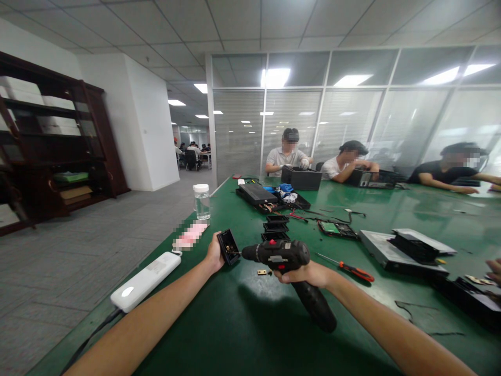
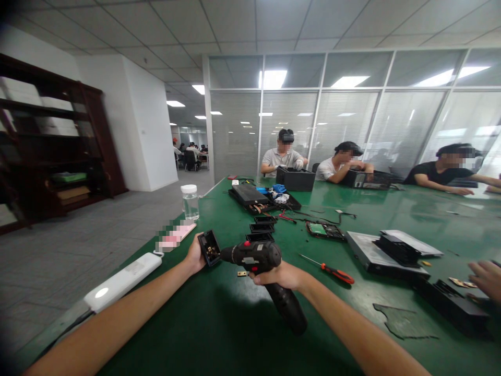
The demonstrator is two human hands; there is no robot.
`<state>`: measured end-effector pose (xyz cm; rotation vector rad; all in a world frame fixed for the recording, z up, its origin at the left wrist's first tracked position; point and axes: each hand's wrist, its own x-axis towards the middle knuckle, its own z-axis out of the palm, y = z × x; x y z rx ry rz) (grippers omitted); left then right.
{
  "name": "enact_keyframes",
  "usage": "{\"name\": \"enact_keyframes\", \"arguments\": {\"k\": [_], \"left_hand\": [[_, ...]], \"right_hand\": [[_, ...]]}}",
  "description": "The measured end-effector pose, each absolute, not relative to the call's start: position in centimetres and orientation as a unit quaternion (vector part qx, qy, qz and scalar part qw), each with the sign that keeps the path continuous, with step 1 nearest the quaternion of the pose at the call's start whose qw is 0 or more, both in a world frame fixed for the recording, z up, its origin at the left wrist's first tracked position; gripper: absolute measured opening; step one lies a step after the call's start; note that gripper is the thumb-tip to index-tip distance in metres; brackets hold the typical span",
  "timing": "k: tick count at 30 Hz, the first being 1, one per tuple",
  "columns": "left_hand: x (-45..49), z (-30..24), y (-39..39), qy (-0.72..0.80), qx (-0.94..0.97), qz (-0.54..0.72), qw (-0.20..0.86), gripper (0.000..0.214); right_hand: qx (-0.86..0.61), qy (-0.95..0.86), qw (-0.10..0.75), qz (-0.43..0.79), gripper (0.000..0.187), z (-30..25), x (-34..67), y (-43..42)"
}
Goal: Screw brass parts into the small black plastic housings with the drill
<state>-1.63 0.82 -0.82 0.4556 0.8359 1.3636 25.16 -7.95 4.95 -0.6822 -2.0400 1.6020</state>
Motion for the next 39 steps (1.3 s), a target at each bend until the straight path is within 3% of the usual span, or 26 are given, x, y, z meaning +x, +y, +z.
{"name": "enact_keyframes", "arguments": {"k": [39], "left_hand": [[-1.64, -0.92, 0.77, 0.37, 0.22, 0.605, 0.67, 0.03]], "right_hand": [[-0.276, -0.729, 0.226, 0.585, 0.029, 5.46, 24.99, -8.31]]}}
